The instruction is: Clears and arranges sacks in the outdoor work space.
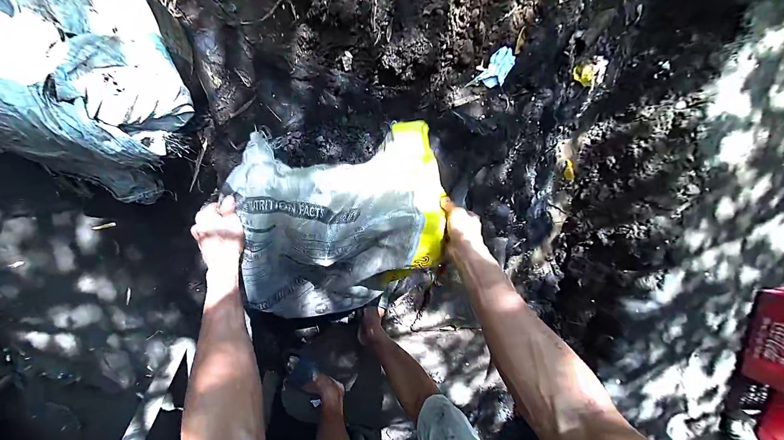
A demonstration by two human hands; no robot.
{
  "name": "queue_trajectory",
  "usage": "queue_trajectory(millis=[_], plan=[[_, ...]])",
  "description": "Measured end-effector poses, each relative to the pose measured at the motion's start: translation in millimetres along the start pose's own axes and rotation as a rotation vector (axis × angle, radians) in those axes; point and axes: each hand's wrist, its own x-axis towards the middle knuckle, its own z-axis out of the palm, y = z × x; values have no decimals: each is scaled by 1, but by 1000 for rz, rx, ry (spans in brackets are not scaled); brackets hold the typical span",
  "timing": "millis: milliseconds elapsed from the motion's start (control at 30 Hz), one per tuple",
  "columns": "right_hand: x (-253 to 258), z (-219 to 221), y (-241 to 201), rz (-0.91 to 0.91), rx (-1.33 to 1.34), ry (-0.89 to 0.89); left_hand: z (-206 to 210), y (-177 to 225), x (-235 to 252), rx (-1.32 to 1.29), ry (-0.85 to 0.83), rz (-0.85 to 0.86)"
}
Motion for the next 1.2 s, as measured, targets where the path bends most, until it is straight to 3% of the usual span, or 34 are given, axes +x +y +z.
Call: queue_trajectory(millis=[133, 300, 400, 467, 633, 700, 800, 867, 967, 1067, 1200], plan=[[27, 4, 19, 123, -237, -31, 3, 6, -1, 227, -219, -127], [12, -16, 23, 158, -170, -71, -17, 12, -42, 80, -133, -123], [-34, -33, 21, 47, -38, -225, -41, -8, -96, 3, -75, 16], [-69, -32, 21, -3, 51, -345, -29, -52, -129, -290, 54, 35], [-134, -38, 20, -254, 288, -551, -25, -102, -204, -842, 33, -52], [-157, -49, 27, -359, 292, -556, -12, -123, -228, -982, 92, -108], [-201, -58, 44, -370, 257, -423, -9, -152, -256, -1212, 265, -305], [-241, -61, 70, -312, 235, -365, -25, -178, -263, -1228, 344, -442], [-296, -66, 101, -273, 210, -385, -70, -208, -270, -1140, 271, -502], [-344, -72, 86, -391, 147, -474, -123, -217, -301, -943, 239, -383], [-443, -96, 46, -665, -94, -711, -225, -242, -376, -1030, 319, -312]])
